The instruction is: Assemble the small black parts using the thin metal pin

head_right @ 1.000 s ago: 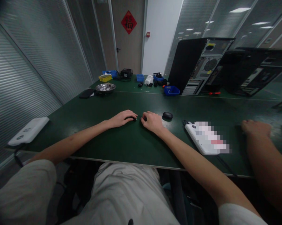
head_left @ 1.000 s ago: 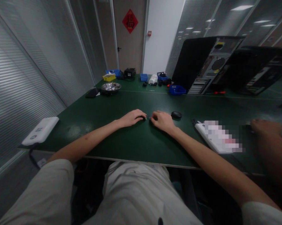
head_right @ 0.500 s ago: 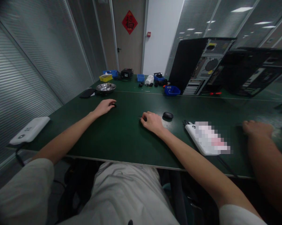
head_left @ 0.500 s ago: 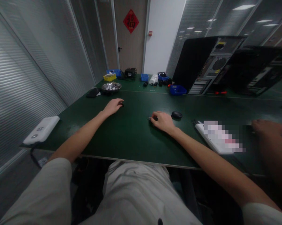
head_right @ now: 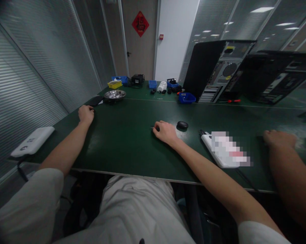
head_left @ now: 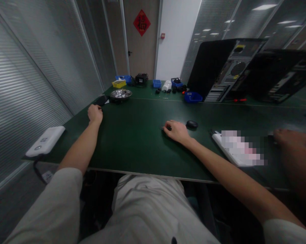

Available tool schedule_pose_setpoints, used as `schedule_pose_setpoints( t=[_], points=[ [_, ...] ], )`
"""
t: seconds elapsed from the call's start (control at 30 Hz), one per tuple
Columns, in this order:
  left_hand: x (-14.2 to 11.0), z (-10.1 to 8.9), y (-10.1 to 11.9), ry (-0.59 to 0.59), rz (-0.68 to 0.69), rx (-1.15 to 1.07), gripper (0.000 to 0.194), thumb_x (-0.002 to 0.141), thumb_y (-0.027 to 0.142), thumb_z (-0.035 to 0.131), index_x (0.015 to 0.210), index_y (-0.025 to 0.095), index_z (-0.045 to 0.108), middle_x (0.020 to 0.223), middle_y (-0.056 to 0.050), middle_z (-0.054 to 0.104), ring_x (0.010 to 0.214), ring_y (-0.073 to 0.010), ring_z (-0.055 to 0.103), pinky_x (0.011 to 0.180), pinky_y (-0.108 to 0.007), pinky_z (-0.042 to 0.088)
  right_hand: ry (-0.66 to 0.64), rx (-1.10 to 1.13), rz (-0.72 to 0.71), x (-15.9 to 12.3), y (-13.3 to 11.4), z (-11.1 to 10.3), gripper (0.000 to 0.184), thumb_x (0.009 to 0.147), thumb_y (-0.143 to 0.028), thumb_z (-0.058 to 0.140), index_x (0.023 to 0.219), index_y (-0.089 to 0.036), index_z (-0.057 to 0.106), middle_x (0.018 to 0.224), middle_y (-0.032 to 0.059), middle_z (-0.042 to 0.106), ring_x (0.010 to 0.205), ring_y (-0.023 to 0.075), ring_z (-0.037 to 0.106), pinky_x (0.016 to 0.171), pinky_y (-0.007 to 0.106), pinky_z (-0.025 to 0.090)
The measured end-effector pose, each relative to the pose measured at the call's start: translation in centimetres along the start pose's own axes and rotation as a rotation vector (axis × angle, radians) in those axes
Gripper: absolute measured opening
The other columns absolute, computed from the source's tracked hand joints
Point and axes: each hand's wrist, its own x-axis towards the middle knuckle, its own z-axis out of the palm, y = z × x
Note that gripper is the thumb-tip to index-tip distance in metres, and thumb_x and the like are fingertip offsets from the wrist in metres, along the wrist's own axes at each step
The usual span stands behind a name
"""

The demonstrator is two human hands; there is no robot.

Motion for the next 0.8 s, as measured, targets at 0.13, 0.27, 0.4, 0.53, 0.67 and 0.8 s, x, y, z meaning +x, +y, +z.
schedule_pose_setpoints(
  t=[0.13, 0.27, 0.4, 0.53, 0.67, 0.8],
  points=[
    [0.06, -0.06, 0.00, 0.002, 0.007, 0.025, 0.031, 0.093, 0.015, 0.054, 0.117, 0.012, 0.074, 0.121, -0.016, 0.068, 0.109, -0.0293, 0.063, 0.101, -0.045, 0.050, -0.006, 0.006, -0.011, 0.14, 0.20, 0.10, 0.032, 0.102, -0.047, 0.051, 0.103, -0.022, 0.071, 0.106, 0.0085, 0.070, 0.086, 0.0203, 0.062, 0.068, 0.029, 0.040],
    [0.51, -0.12, -0.21, 0.008, 0.062, 0.114, 0.031, 0.090, 0.015, 0.055, 0.112, 0.012, 0.077, 0.115, -0.018, 0.070, 0.112, -0.0345, 0.062, 0.100, -0.048, 0.049, 0.015, -0.007, -0.016, 0.22, 0.34, 0.35, 0.031, 0.101, -0.047, 0.052, 0.099, -0.023, 0.071, 0.105, 0.0072, 0.070, 0.085, 0.0201, 0.062, 0.066, 0.029, 0.038],
    [0.69, -0.01, 0.09, -0.017, 0.084, 0.219, 0.035, 0.087, 0.016, 0.054, 0.115, 0.010, 0.076, 0.122, -0.021, 0.067, 0.115, -0.0377, 0.061, 0.097, -0.050, 0.051, 0.024, -0.010, -0.020, 0.15, 0.28, 0.42, 0.031, 0.101, -0.048, 0.052, 0.099, -0.022, 0.070, 0.105, 0.0074, 0.070, 0.085, 0.0199, 0.062, 0.066, 0.029, 0.037],
    [0.35, 0.14, 0.39, -0.017, 0.078, 0.257, 0.041, 0.087, 0.016, 0.050, 0.119, 0.007, 0.074, 0.132, -0.024, 0.062, 0.122, -0.0386, 0.057, 0.099, -0.047, 0.051, 0.016, -0.004, -0.015, 0.15, 0.20, 0.28, 0.031, 0.101, -0.048, 0.051, 0.099, -0.023, 0.070, 0.105, 0.0071, 0.070, 0.085, 0.0197, 0.062, 0.067, 0.029, 0.038],
    [0.11, 0.01, 0.42, -0.034, 0.066, 0.239, 0.042, 0.090, 0.018, 0.047, 0.121, 0.008, 0.074, 0.132, -0.023, 0.061, 0.122, -0.0375, 0.057, 0.100, -0.046, 0.051, 0.004, -0.003, -0.015, 0.20, 0.19, 0.23, 0.030, 0.101, -0.047, 0.052, 0.100, -0.023, 0.070, 0.106, 0.0070, 0.070, 0.086, 0.0198, 0.062, 0.068, 0.029, 0.039],
    [-0.03, -0.38, 0.66, -0.040, 0.052, 0.206, 0.036, 0.090, 0.017, 0.051, 0.118, 0.010, 0.074, 0.135, -0.023, 0.060, 0.123, -0.0370, 0.056, 0.102, -0.046, 0.050, 0.013, 0.003, -0.011, 0.18, 0.18, 0.22, 0.031, 0.101, -0.047, 0.052, 0.100, -0.023, 0.070, 0.105, 0.0070, 0.070, 0.086, 0.0200, 0.062, 0.067, 0.030, 0.039]
  ],
)
